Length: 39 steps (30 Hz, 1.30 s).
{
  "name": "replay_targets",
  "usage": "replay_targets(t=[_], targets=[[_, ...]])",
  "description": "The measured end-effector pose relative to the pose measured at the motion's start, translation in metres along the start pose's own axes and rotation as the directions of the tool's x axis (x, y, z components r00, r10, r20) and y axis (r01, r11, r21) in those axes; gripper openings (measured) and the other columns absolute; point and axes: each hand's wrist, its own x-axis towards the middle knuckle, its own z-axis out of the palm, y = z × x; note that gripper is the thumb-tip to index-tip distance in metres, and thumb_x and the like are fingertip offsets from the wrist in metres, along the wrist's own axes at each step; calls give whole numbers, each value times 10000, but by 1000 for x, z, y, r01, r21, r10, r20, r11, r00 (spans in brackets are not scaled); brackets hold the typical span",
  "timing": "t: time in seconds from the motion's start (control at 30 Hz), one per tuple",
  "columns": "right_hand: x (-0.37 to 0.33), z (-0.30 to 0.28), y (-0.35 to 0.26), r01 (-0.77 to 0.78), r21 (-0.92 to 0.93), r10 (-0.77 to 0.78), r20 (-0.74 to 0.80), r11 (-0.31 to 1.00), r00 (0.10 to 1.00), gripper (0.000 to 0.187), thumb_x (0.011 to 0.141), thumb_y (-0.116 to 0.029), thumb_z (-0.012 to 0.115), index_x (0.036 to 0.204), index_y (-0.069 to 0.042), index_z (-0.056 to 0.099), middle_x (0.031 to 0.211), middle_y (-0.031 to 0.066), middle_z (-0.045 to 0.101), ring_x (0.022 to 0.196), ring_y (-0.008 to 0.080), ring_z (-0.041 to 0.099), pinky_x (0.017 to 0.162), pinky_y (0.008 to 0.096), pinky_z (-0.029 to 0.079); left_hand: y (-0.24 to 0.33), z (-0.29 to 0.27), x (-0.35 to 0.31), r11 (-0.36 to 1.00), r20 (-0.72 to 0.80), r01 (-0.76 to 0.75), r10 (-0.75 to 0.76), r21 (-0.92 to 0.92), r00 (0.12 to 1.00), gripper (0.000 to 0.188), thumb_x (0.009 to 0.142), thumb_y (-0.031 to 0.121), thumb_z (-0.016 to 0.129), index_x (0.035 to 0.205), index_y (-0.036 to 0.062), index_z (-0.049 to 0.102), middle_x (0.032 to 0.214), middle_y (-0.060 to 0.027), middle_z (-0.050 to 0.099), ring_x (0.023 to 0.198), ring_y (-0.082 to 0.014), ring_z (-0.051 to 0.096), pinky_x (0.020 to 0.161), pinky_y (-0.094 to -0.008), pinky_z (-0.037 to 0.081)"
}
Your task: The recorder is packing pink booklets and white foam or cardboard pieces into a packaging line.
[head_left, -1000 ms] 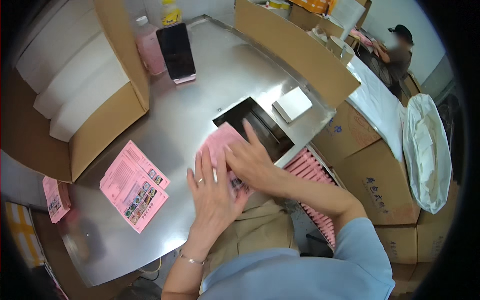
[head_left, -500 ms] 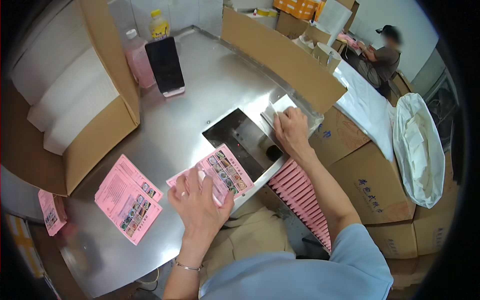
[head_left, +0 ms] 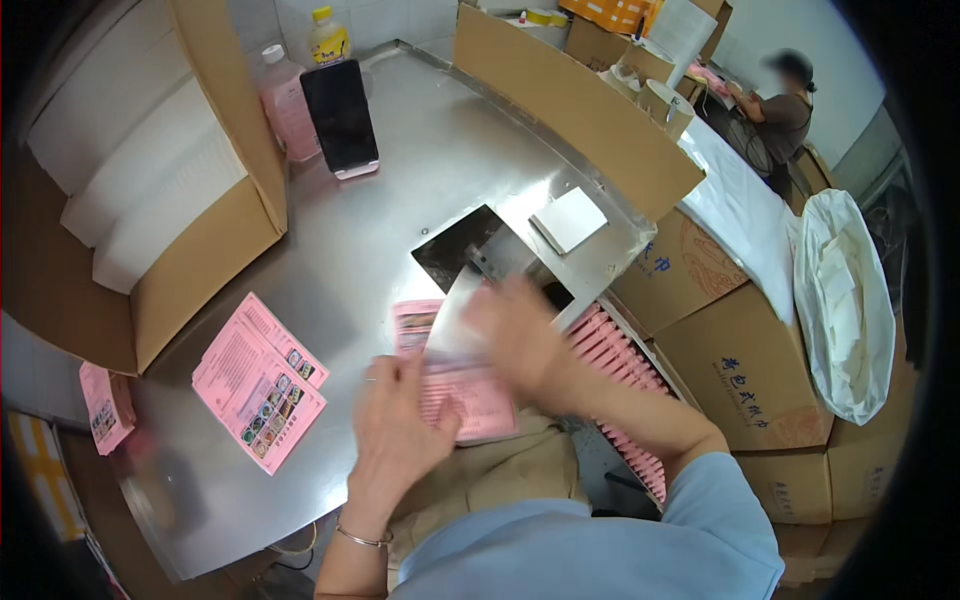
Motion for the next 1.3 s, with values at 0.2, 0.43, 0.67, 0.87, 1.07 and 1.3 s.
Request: replay_targets(t=[0.2, 0.43, 0.67, 0.87, 1.07, 1.3], targets=[[29, 47, -14, -143, 15, 133, 289, 990, 948, 424, 823, -206, 661, 1184, 7, 602, 1193, 252, 558, 1211, 406, 524, 1101, 724, 251, 14, 9, 17, 996, -139, 35, -23, 87, 990, 850, 725, 181, 764, 1482, 42, 404, 1018, -212, 517, 904, -366, 541, 756, -438, 445], [25, 68, 62, -538, 115, 498, 258, 835, 828, 155, 864, -118, 579, 940, -27, 680, 944, 248, 671, 938, 409, 667, 868, 544, 510, -8, -17, -6, 988, -50, 48, -56, -144, 997, 552, 810, 42, 689, 1344, 47, 548, 954, -152, 598, 911, -342, 566, 808, -436, 466], [14, -8, 70, -426, -499, 373, -207, 754, 904, 452, 789, -401, 749, 1009, -26, 626, 953, 186, 617, 977, 334, 594, 796, 421, 501, -52, -70, -42, 833, -574, 506, -306, 224, 760, 333, 782, 13, 609, 1113, 43, 584, 1160, -193, 570, 1147, -394, 497, 1079, -529, 348], [-14, 10, 72, -483, -82, 471, -129, 872, 872, 303, 713, -31, 706, 1015, -29, 673, 944, 149, 557, 929, 338, 543, 812, 431, 489, -81, -91, -68, 785, -238, 452, -385, 424, 892, 185, 913, 15, 547, 1096, 38, 561, 1065, -159, 585, 1082, -357, 536, 1044, -497, 384], [-6, 8, 62, -468, 146, 490, -206, 872, 847, 396, 750, 1, 667, 1144, -34, 683, 1104, 146, 657, 1012, 344, 619, 859, 430, 513, -26, -9, -19, 991, -147, 5, 15, 135, 989, 270, 841, 44, 682, 1102, 53, 613, 971, -138, 597, 916, -353, 579, 796, -460, 453], [0, 18, -84, 76, 185, -63, -74, 980, 995, 243, 814, -166, 630, 1035, -65, 645, 1047, 133, 580, 955, 337, 620, 1037, 711, 345, -24, -12, -16, 946, 26, 47, -58, 321, 998, 788, 728, 267, 748, 1400, -19, 452, 1535, -275, 323, 1406, -477, 325, 1082, -648, 287]])
